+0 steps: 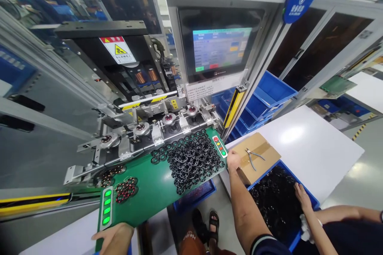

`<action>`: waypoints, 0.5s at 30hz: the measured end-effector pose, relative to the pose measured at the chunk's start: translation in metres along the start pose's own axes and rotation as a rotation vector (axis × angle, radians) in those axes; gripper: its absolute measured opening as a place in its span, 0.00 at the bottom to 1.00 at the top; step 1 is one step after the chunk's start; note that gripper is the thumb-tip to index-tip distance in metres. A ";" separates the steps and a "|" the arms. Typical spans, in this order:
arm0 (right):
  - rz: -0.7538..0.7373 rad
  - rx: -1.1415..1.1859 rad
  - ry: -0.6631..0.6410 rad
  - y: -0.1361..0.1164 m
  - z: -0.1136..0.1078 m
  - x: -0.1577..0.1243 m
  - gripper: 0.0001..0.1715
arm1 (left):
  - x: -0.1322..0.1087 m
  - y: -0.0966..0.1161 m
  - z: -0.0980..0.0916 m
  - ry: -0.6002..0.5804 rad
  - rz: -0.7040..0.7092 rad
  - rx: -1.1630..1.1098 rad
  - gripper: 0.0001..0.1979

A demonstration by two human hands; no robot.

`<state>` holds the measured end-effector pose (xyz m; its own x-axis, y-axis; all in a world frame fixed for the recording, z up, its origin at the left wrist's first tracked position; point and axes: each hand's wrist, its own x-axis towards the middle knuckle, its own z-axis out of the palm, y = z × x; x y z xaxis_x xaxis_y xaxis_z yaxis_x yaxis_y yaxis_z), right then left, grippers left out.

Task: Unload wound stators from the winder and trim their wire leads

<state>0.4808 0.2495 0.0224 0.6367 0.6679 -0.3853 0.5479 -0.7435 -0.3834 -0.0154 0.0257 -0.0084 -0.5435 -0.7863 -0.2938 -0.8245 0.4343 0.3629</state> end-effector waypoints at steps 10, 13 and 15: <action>0.016 0.016 -0.022 0.000 0.001 0.002 0.19 | 0.001 -0.008 -0.001 0.012 -0.115 0.079 0.40; 0.028 0.030 -0.019 0.001 0.002 0.004 0.19 | 0.005 -0.009 0.002 0.012 -0.117 0.070 0.39; 0.045 0.044 -0.013 0.001 0.002 0.005 0.16 | 0.005 -0.008 0.002 0.020 -0.109 0.065 0.35</action>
<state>0.4834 0.2524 0.0180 0.6531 0.6344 -0.4135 0.4941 -0.7708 -0.4021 -0.0116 0.0187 -0.0149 -0.4478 -0.8384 -0.3107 -0.8872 0.3734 0.2712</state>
